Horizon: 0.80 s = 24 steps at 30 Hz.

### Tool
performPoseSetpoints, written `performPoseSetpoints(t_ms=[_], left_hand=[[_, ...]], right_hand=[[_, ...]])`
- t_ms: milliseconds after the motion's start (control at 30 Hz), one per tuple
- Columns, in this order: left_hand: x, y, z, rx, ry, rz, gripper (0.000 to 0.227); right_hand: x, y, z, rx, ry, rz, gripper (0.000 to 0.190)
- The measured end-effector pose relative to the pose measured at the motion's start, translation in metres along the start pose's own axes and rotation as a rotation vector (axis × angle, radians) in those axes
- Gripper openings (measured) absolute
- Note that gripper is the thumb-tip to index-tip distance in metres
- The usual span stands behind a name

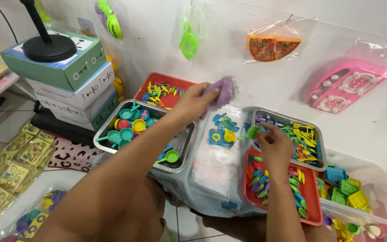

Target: Packaging small plastic toys into individual plastic bags

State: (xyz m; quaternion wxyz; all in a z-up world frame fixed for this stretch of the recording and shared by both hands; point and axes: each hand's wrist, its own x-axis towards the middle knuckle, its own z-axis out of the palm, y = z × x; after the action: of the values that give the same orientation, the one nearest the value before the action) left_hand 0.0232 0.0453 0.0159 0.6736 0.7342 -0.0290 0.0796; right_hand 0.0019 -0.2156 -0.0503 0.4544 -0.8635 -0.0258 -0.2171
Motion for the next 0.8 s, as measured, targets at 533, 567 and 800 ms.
performPoseSetpoints(t_ms=[533,567,800], left_hand=[[-0.019,0.041,-0.009,-0.847,-0.12,-0.418,0.101],[-0.015,0.029,-0.007,-0.771,-0.213,-0.37,0.075],[-0.009,-0.009,0.02,-0.021,-0.157,-0.131,0.04]], right_hand=[[0.039,-0.032,0.075,0.932,-0.302,0.386,0.093],[0.039,-0.016,0.075,0.94,-0.377,0.354,0.09],[0.024,-0.059,0.051,0.668,-0.235,0.085,0.027]])
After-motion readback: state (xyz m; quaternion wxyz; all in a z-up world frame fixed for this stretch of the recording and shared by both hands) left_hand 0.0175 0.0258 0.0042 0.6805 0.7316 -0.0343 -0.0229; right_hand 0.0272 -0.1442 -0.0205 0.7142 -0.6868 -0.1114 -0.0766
